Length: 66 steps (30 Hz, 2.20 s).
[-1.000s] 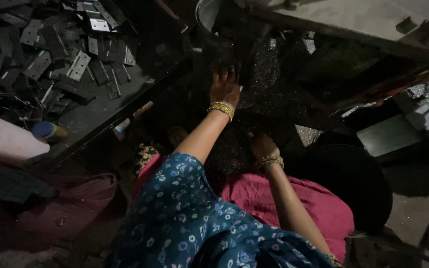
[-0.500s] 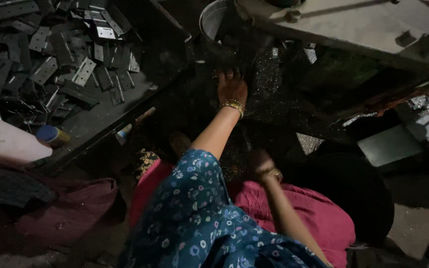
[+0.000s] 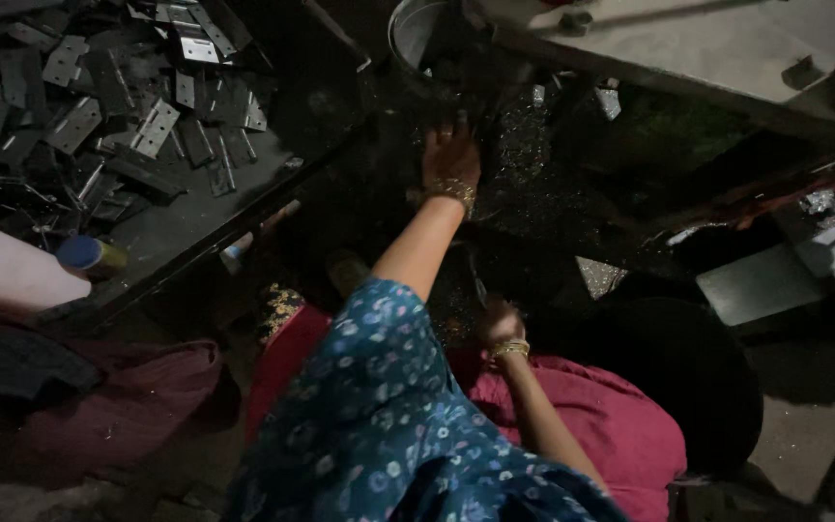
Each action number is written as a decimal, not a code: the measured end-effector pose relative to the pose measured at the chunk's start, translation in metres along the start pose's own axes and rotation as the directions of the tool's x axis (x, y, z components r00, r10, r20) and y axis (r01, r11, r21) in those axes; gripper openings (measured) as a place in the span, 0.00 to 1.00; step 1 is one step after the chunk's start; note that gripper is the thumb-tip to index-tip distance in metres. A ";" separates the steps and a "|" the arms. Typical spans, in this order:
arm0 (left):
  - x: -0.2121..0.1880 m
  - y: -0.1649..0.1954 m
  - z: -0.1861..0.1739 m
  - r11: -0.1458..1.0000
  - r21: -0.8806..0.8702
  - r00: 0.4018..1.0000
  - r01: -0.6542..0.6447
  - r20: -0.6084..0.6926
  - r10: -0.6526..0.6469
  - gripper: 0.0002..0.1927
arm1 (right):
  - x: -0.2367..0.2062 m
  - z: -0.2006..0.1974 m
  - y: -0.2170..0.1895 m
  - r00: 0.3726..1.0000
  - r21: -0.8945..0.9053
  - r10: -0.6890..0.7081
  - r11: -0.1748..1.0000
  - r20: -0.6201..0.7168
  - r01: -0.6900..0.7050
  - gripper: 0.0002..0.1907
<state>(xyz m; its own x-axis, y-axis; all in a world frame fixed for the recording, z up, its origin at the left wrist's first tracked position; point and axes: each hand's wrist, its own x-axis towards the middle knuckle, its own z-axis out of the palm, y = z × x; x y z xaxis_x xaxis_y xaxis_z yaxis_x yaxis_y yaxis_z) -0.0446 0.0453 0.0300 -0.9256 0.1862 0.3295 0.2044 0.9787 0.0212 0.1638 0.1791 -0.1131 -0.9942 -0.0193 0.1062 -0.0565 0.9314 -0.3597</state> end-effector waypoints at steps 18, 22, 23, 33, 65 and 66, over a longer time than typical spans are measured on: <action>-0.008 -0.016 -0.002 0.992 -0.095 0.983 0.083 -0.155 -0.097 0.20 | -0.022 0.027 -0.005 0.986 -0.278 -0.147 0.953 -0.080 0.120 0.19; -0.025 -0.076 -0.012 0.948 -0.308 0.956 0.075 -0.250 -0.157 0.22 | -0.021 0.003 -0.003 0.988 0.170 0.140 0.977 -0.060 -0.128 0.24; -0.028 -0.094 -0.014 0.948 -0.313 0.944 0.048 -0.296 -0.145 0.21 | -0.019 -0.013 -0.009 0.984 0.035 0.133 0.991 -0.117 -0.130 0.24; -0.010 -0.289 -0.020 0.677 0.133 0.690 0.724 -0.152 -0.708 0.25 | 0.028 -0.133 -0.087 0.922 -0.257 0.049 0.954 -0.383 -0.157 0.23; -0.064 -0.018 0.002 0.870 -0.493 0.987 -0.026 0.126 0.101 0.35 | -0.004 -0.061 -0.035 1.000 -0.216 -0.025 0.976 0.004 0.025 0.17; -0.063 -0.013 0.002 0.866 -0.486 0.967 0.120 0.253 0.008 0.39 | 0.001 -0.069 -0.040 0.999 -0.255 0.017 0.967 0.044 -0.005 0.15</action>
<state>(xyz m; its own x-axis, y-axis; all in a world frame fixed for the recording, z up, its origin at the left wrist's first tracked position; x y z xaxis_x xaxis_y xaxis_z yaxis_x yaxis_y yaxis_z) 0.0102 0.0211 0.0071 -0.9745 0.2096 0.0798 0.2202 0.8273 0.5168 0.1710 0.1666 -0.0340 -0.9980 -0.0197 0.0598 -0.0263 0.9933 -0.1121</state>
